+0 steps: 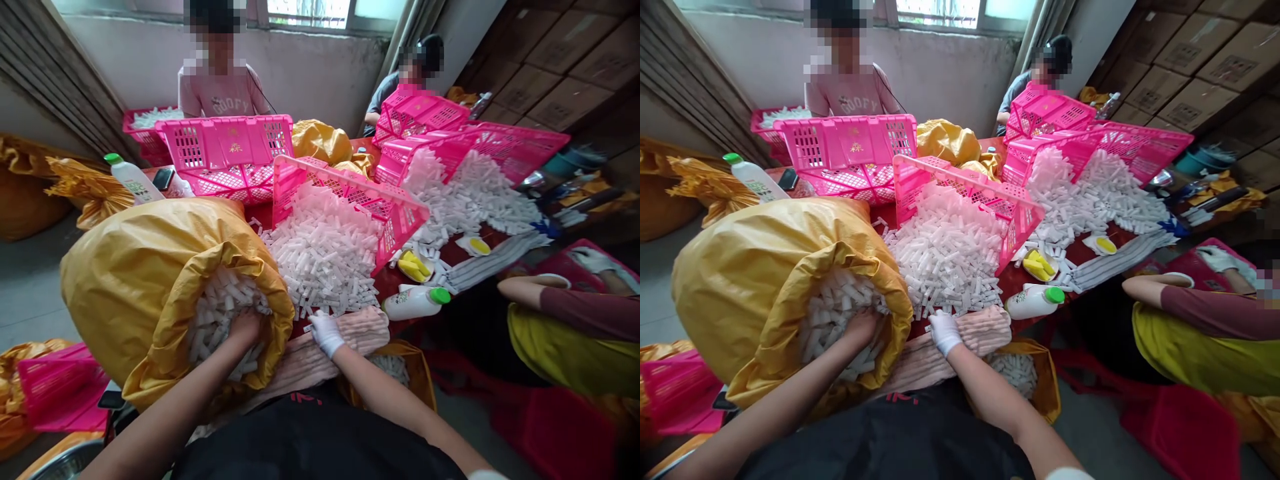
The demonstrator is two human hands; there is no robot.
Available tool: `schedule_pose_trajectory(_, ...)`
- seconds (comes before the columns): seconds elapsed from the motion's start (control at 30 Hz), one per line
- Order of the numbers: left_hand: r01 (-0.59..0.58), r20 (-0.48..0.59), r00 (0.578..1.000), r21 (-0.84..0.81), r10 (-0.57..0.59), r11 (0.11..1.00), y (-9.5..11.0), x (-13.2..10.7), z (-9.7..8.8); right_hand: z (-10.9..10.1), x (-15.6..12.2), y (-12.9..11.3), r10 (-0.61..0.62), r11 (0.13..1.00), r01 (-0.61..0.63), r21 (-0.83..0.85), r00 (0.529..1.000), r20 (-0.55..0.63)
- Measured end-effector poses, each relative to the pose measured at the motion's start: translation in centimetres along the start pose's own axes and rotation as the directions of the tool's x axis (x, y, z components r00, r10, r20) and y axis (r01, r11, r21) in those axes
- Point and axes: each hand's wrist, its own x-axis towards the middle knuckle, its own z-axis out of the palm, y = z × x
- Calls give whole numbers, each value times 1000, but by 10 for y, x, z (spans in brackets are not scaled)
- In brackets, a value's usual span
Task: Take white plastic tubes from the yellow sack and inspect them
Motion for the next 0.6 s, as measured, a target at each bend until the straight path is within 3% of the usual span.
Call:
schedule_pose_trajectory(0.13,-13,4,1000,104,13,995,-7,-9,-14,16,34,-24,93,995,-90,-41,993,74)
schedule_pose_trajectory(0.27,47,-77,996,100,-39,994,-19,-23,-26,-3,28,-31,81,995,-85,55,994,72)
schedule_pose_trajectory(0.33,73,-109,991,-1,-72,997,-27,-31,-30,-17,19,-36,88,974,-100,203,994,68)
schedule_pose_trajectory(0.37,86,-123,988,-84,-96,993,-31,-34,-32,-24,14,-41,101,927,-121,355,992,74)
schedule_pose_trajectory(0.4,97,-136,983,-185,-123,978,-33,-38,-33,-30,9,-47,115,830,-143,540,990,84)
schedule_pose_trajectory(0.47,104,-156,970,-418,-184,902,-36,-46,-35,-42,0,-63,131,498,-162,852,985,110)
schedule_pose_trajectory(0.5,104,-153,964,-539,-219,836,-34,-50,-35,-47,-3,-72,128,333,-157,930,984,121)
schedule_pose_trajectory(0.53,103,-139,958,-654,-253,749,-31,-54,-36,-53,-5,-82,119,222,-150,963,985,126)
schedule_pose_trajectory(0.6,96,-82,950,-843,-301,529,-20,-62,-36,-63,-7,-101,104,93,-145,985,985,135)
